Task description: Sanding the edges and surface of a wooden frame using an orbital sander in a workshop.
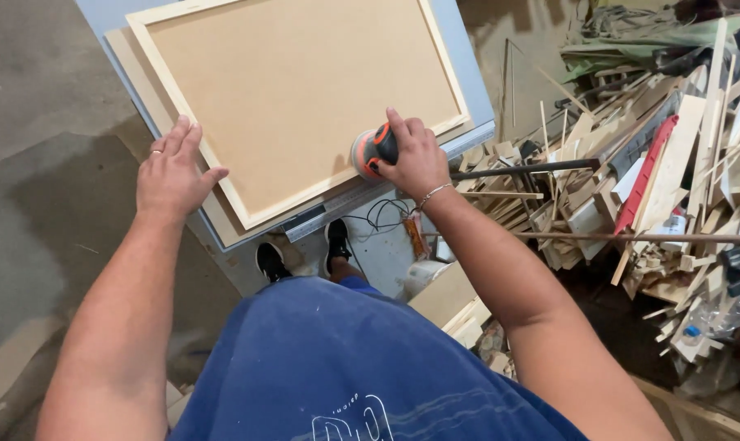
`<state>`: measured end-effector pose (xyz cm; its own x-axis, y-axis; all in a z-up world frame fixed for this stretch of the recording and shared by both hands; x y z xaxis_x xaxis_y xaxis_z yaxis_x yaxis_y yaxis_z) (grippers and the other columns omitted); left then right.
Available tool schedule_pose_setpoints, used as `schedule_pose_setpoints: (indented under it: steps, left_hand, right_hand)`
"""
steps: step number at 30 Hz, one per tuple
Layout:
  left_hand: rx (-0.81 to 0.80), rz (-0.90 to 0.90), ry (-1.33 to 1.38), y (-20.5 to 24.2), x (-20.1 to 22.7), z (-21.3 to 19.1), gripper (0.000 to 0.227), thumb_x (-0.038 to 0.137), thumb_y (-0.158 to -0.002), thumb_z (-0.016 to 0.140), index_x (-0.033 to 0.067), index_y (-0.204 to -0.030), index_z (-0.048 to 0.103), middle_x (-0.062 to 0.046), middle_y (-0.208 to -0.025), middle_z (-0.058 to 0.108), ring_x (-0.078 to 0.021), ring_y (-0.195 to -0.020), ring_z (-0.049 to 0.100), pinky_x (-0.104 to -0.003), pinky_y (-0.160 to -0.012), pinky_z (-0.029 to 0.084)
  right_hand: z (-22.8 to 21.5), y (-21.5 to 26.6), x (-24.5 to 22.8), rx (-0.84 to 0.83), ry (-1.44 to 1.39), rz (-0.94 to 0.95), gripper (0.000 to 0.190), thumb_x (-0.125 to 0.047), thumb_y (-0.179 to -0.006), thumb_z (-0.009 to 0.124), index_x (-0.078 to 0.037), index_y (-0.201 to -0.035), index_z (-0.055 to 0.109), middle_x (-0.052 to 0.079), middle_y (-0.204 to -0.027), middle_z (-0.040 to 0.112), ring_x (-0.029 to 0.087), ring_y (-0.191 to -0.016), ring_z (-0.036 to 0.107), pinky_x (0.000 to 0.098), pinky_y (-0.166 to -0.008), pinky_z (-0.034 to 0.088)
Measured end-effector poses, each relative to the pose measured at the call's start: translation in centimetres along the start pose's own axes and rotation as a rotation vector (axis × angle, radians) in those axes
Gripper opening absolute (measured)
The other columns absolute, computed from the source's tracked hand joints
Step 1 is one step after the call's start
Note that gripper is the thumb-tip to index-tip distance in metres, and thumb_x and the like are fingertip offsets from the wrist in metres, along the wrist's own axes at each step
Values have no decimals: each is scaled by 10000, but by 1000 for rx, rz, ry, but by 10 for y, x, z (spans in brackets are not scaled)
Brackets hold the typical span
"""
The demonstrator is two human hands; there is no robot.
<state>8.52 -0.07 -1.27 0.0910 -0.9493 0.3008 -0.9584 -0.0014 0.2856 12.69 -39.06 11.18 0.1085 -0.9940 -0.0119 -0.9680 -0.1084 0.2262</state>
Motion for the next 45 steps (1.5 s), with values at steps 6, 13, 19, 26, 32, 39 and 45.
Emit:
schedule_pose_setpoints:
  steps: [6, 13, 19, 26, 32, 39, 45]
  left_hand:
    - [0, 0, 4, 1, 2, -1, 876, 633, -888, 636, 255, -1637, 387, 74, -1714, 283, -284, -1461, 406, -482, -1118, 467]
    - [11, -11, -8, 0, 2, 0, 873, 651, -892, 628, 262, -1635, 385, 81, -1711, 282, -264, -1463, 392, -469, -1103, 481]
    - [9, -3, -28, 3, 5, -4, 865, 641, -903, 625, 257, -1637, 374, 75, -1711, 281, -273, -1456, 403, -483, -1089, 493]
    - [7, 19, -33, 2, 5, -4, 872, 649, -904, 620, 240, -1634, 377, 62, -1710, 281, -281, -1450, 408, -493, -1070, 510]
    - [25, 28, -33, 0, 4, -3, 882, 655, -890, 630, 232, -1627, 393, 50, -1707, 295, -283, -1440, 423, -500, -1049, 526]
    - [55, 50, -34, 0, 5, -4, 889, 633, -885, 652, 207, -1626, 409, 19, -1699, 325, -305, -1425, 452, -502, -1069, 513]
    - [25, 3, -14, 7, 14, -7, 1003, 744, -859, 592, 170, -1649, 364, -2, -1722, 270, -298, -1480, 383, -497, -1102, 492]
  right_hand:
    - [-8, -11, 32, 1, -6, 97, 962, -488, -786, 809, -334, -1591, 306, 33, -1322, 501, 324, -1198, 592, 530, -974, 571]
    - [-1, -13, 29, -15, -6, 104, 965, -503, -783, 798, -337, -1594, 302, 22, -1322, 493, 311, -1197, 597, 526, -968, 569]
    - [11, 3, -16, -16, 19, 25, 985, -526, -759, 808, -346, -1584, 303, 6, -1295, 493, 293, -1172, 599, 499, -946, 588]
    - [18, 24, -79, 25, -30, -160, 970, -495, -731, 829, -289, -1563, 374, 29, -1240, 522, 310, -1089, 617, 491, -865, 623]
    - [24, 46, -139, 54, -38, -316, 969, -476, -703, 843, -272, -1543, 405, 28, -1215, 532, 301, -1047, 620, 478, -795, 640]
    - [19, 74, -203, -2, -67, -470, 945, -469, -747, 845, -244, -1541, 385, 50, -1227, 523, 320, -1052, 611, 499, -794, 638]
    - [24, 80, -227, -43, -51, -454, 935, -476, -808, 795, -264, -1575, 305, 42, -1244, 493, 311, -1072, 597, 496, -801, 621]
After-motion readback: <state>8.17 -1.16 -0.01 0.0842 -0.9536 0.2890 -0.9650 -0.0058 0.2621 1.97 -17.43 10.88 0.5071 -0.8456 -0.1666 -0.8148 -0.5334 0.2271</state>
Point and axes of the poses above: each hand's wrist, its own y-axis away from the middle knuckle, its own z-axis out of the palm, x = y × z, the point moved 9 cm from there along -y, towards the middle knuckle
